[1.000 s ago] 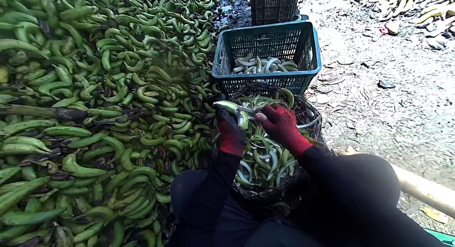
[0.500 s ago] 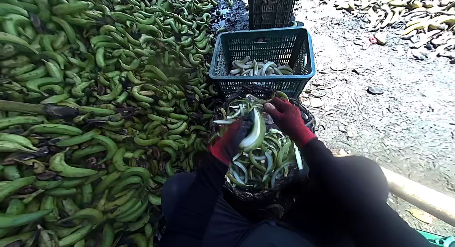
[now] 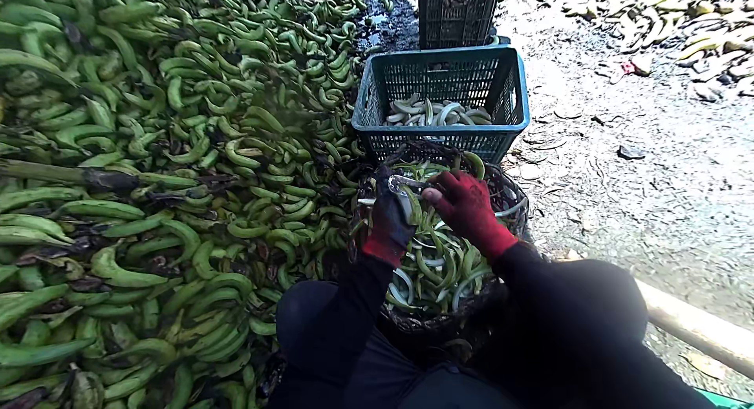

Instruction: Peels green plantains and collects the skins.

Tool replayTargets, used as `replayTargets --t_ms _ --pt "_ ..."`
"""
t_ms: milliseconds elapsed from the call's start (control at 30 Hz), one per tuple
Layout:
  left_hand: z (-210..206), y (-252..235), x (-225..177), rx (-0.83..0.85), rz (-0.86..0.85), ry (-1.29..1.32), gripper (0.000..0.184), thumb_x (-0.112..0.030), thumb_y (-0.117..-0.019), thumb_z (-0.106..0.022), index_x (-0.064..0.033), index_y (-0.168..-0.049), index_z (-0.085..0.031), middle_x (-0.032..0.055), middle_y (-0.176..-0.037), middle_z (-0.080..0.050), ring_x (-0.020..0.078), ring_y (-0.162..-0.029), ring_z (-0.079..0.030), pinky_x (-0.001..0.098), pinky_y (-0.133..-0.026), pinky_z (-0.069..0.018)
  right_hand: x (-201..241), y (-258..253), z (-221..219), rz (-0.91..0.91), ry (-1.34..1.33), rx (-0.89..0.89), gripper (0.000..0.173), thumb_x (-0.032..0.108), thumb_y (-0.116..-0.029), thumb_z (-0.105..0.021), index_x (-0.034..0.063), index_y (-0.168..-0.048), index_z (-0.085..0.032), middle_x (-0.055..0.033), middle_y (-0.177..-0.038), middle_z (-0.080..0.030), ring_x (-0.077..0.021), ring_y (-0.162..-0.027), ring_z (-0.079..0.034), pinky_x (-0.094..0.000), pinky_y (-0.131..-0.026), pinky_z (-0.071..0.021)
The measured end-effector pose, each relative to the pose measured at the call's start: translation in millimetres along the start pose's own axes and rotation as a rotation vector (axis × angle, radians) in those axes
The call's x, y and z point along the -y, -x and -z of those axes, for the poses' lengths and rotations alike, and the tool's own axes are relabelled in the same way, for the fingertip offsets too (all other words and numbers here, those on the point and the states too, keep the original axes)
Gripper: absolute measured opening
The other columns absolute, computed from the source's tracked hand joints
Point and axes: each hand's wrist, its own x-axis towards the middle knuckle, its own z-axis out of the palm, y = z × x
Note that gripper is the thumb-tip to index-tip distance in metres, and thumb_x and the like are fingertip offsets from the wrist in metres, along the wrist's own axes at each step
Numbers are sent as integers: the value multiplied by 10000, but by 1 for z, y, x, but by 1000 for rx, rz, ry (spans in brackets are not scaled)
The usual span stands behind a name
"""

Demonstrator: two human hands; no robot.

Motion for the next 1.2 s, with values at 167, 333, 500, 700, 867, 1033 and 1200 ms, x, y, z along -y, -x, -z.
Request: replayTargets --t_ms 167,333,500,700,867,1033,1200 --pt "6 -8 -3 -70 -69 -477 519 -479 -1113 -251 -241 -1547 -409 64 -1467 -541 238 -1251 -570 515 -986 -504 -1 2 0 17 94 -50 552 633 -999 -473 175 -1198 -710 -166 -1103 -670 -376 -1027 -641 -613 -879 -470" --pt "-9 11 -7 90 -187 -910 484 -196 -1109 -406 -77 -1573 -346 200 -1485 -508 349 -1312 -541 530 -1075 -448 -15 -11 12 -242 -305 199 517 591 -1049 -416 157 -1148 -681 -105 -982 -673 -296 -893 -660 -599 -775 -513" --pt "2 0 -12 282 -310 -885 410 -319 -1110 -385 -82 -1342 -626 157 -1141 -695 253 -1000 -683 481 -882 -560 -36 -20 9 -458 -334 250 503 589 -1048 -437 163 -1168 -676 -126 -919 -686 -328 -871 -666 -629 -789 -508" --pt "21 -5 -8 83 126 -122 548 -670 -1024 -359 -242 -1248 -618 0 -931 -644 99 -727 -598 302 -616 -537 -15 9 -1 52 -112 -36 539 593 -989 -515 119 -1165 -703 -137 -1066 -661 -321 -980 -643 -580 -879 -495" --pt "14 -5 -4 153 246 358 389 -557 -995 -504 -222 -1155 -619 -27 -903 -642 66 -700 -609 227 -582 -528 -1 15 -9 248 60 -111 545 633 -977 -501 158 -1096 -741 -133 -986 -681 -335 -944 -661 -571 -865 -490" --pt "-4 12 16 -15 -120 -336 395 -363 -1102 -394 -220 -1457 -491 42 -1258 -619 142 -1032 -612 386 -841 -546 -13 1 -8 -146 -264 164 521 601 -1043 -415 172 -1138 -695 -83 -940 -651 -276 -822 -645 -568 -705 -521" --pt "7 -1 10 167 63 -24 402 -541 -1063 -406 -253 -1236 -628 -17 -856 -638 68 -628 -591 238 -530 -524 -33 -11 -6 -499 -451 208 529 594 -1054 -416 134 -1167 -650 -126 -900 -663 -312 -841 -648 -601 -776 -513"
